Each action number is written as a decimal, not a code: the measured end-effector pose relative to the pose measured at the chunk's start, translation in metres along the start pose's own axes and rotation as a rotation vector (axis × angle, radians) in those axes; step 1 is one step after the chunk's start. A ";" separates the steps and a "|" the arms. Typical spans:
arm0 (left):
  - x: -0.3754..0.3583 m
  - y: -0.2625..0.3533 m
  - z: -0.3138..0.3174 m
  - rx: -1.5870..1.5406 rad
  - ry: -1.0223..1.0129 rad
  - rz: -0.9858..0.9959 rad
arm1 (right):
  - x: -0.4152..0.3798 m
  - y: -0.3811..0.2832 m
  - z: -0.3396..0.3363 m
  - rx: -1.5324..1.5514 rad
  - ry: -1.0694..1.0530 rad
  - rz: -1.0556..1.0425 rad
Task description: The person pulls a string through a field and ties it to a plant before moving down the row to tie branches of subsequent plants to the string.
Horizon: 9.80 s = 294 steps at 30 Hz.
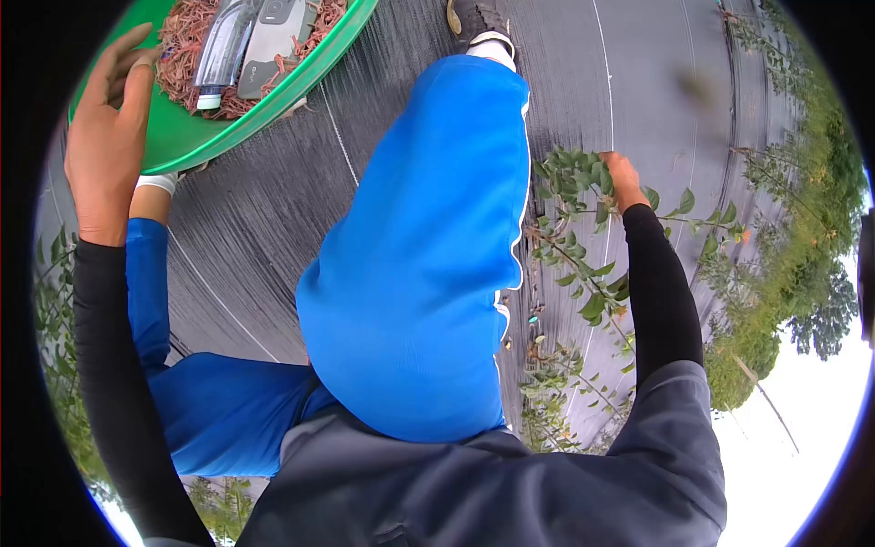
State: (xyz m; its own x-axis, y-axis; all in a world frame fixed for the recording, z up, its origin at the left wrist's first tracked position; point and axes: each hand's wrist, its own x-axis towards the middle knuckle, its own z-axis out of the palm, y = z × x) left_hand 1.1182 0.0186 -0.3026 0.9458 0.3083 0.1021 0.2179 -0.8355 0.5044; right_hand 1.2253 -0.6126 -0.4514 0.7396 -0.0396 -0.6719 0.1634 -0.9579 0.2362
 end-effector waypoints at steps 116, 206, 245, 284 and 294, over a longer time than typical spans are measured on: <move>-0.001 0.007 -0.002 0.269 -0.012 -0.013 | -0.249 -0.149 0.239 0.597 -0.189 0.364; -0.158 0.078 -0.083 -0.935 -0.012 0.159 | -0.518 -0.130 -0.086 0.587 1.032 -0.024; -0.281 -0.063 -0.347 -2.071 0.813 0.062 | -0.459 -0.264 -0.142 0.675 0.860 -0.864; -0.534 -0.160 -0.108 -1.491 1.070 -1.172 | -0.589 -0.554 -0.101 0.540 0.477 -1.883; -0.485 -0.148 -0.085 -1.212 0.652 -1.307 | -0.428 -0.370 -0.220 0.450 0.789 -1.244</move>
State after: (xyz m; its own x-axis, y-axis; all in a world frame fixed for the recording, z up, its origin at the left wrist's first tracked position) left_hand 0.6066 0.0311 -0.3535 0.0620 0.7378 -0.6722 0.0850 0.6671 0.7401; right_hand 0.9920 -0.1786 -0.0967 0.4593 0.8405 0.2874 0.8220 -0.2795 -0.4961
